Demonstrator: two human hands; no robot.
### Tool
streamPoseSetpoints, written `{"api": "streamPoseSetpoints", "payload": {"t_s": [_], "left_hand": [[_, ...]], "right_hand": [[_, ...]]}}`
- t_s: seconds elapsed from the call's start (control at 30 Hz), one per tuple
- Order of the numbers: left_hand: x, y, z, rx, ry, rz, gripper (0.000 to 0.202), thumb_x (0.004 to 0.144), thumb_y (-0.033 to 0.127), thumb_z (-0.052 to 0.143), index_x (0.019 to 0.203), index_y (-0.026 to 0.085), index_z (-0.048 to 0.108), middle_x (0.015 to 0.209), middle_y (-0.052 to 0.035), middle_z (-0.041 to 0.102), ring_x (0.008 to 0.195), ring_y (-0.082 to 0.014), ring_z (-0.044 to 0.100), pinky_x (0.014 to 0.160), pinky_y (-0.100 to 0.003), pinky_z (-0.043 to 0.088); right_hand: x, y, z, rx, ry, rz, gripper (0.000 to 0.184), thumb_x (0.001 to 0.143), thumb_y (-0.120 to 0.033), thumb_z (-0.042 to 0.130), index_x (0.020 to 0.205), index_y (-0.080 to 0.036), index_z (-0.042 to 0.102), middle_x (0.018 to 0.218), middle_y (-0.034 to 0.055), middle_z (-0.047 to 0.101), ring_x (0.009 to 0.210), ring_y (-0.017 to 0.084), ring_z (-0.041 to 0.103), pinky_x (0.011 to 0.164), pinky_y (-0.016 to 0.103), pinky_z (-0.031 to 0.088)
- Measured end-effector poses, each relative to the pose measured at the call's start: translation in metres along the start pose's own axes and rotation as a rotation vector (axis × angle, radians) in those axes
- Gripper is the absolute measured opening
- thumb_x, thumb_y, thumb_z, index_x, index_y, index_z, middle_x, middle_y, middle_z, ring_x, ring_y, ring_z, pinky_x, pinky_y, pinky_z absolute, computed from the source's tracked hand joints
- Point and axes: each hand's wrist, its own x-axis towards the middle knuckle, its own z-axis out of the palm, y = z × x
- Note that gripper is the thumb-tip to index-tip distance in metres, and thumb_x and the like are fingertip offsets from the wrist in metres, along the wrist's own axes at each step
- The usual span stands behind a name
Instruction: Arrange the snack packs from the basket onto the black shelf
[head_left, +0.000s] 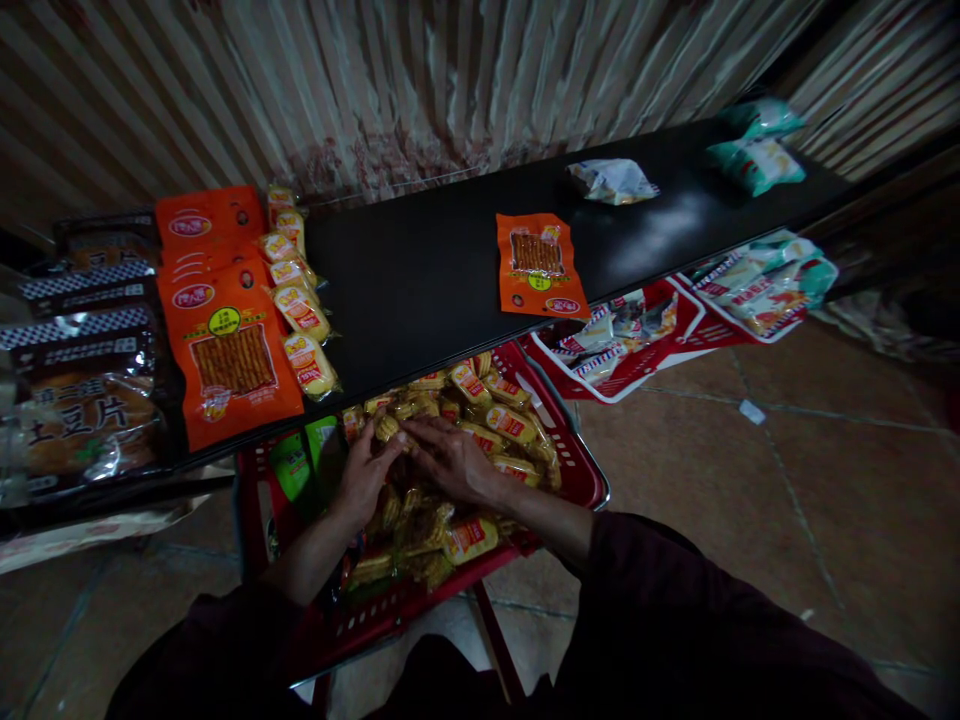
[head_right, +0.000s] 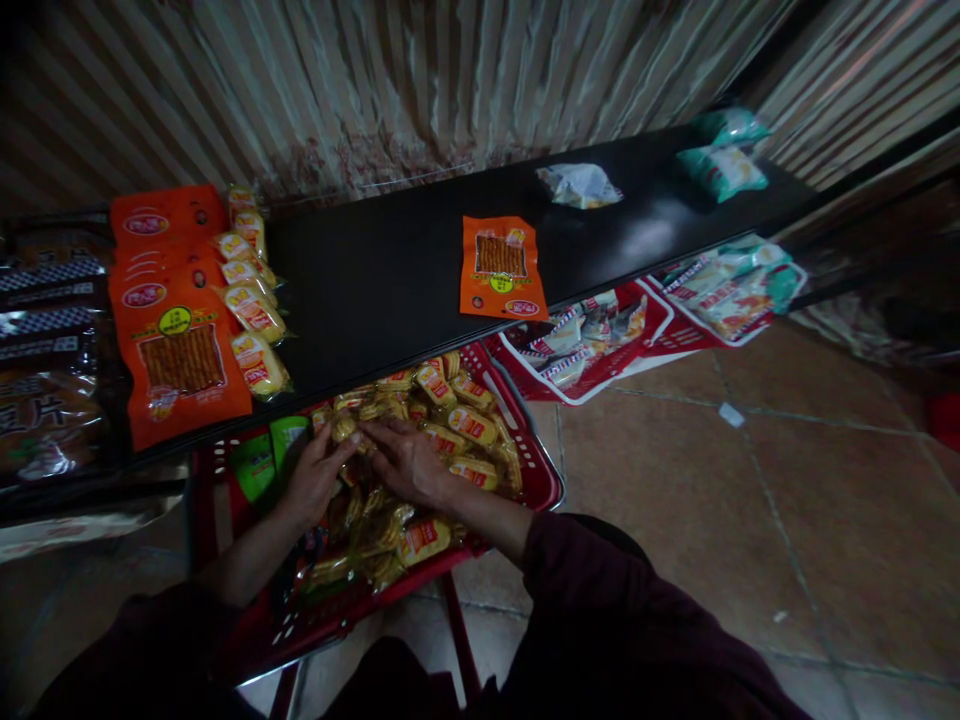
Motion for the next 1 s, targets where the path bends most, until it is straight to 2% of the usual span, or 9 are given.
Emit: {"api": "streamPoseSetpoints", "payload": {"t_s": [0.1, 0.23, 0.33, 0.63, 0.83, 1.0], "left_hand": [[0.001, 0.001, -0.002, -0.060, 0.033, -0.048, 0.068, 0.073, 0.035, 0.070, 0.135, 0.026, 0.045, 0.126, -0.0063, 0.060, 0.120, -0.0210, 0.053, 0.103, -0.034, 0.037], [0.001, 0.006, -0.002, -0.133, 0.096, -0.106, 0.062, 0.071, 0.029, 0.071, 0.129, 0.024, 0.051, 0.117, -0.0063, 0.065, 0.107, -0.0189, 0.060, 0.094, -0.031, 0.044], [0.002, 0.011, 0.000, -0.196, 0.101, -0.132, 0.055, 0.069, 0.024, 0.071, 0.122, 0.022, 0.057, 0.113, -0.0062, 0.066, 0.099, -0.0171, 0.063, 0.088, -0.029, 0.046], [0.006, 0.007, -0.007, -0.274, 0.031, -0.234, 0.038, 0.074, 0.019, 0.066, 0.111, 0.021, 0.061, 0.097, -0.0041, 0.068, 0.080, -0.0122, 0.063, 0.068, -0.022, 0.048], [0.007, 0.008, -0.006, -0.383, 0.046, -0.292, 0.026, 0.071, 0.010, 0.065, 0.095, 0.018, 0.059, 0.087, -0.0034, 0.067, 0.073, -0.0115, 0.062, 0.066, -0.024, 0.049], [0.006, 0.012, -0.001, -0.404, 0.003, -0.297, 0.011, 0.072, 0.011, 0.063, 0.082, 0.016, 0.059, 0.081, -0.0036, 0.067, 0.071, -0.0117, 0.062, 0.067, -0.023, 0.048]], "right_hand": [[0.000, -0.001, -0.002, 0.043, -0.009, 0.010, 0.038, 0.090, -0.025, 0.047, 0.126, -0.019, 0.055, 0.120, 0.0120, 0.063, 0.110, 0.022, 0.059, 0.093, 0.041, 0.048], [0.002, -0.001, -0.003, 0.142, -0.042, 0.163, 0.037, 0.090, -0.030, 0.047, 0.124, -0.019, 0.056, 0.119, 0.0102, 0.064, 0.108, 0.022, 0.061, 0.093, 0.040, 0.048], [0.003, 0.001, -0.002, 0.200, -0.050, 0.221, 0.036, 0.089, -0.028, 0.048, 0.124, -0.022, 0.055, 0.118, 0.0064, 0.065, 0.106, 0.021, 0.061, 0.094, 0.039, 0.047], [0.004, 0.006, 0.001, 0.175, -0.081, 0.273, 0.042, 0.082, -0.020, 0.056, 0.124, -0.025, 0.053, 0.105, 0.0039, 0.068, 0.091, 0.019, 0.063, 0.085, 0.036, 0.049], [0.005, 0.007, 0.002, 0.185, -0.009, 0.218, 0.044, 0.078, -0.018, 0.061, 0.122, -0.021, 0.054, 0.110, 0.0080, 0.063, 0.098, 0.020, 0.060, 0.089, 0.038, 0.047], [0.006, 0.005, 0.000, 0.187, -0.017, 0.214, 0.050, 0.077, -0.018, 0.063, 0.125, -0.022, 0.050, 0.112, 0.0075, 0.062, 0.100, 0.020, 0.059, 0.091, 0.039, 0.046]]}}
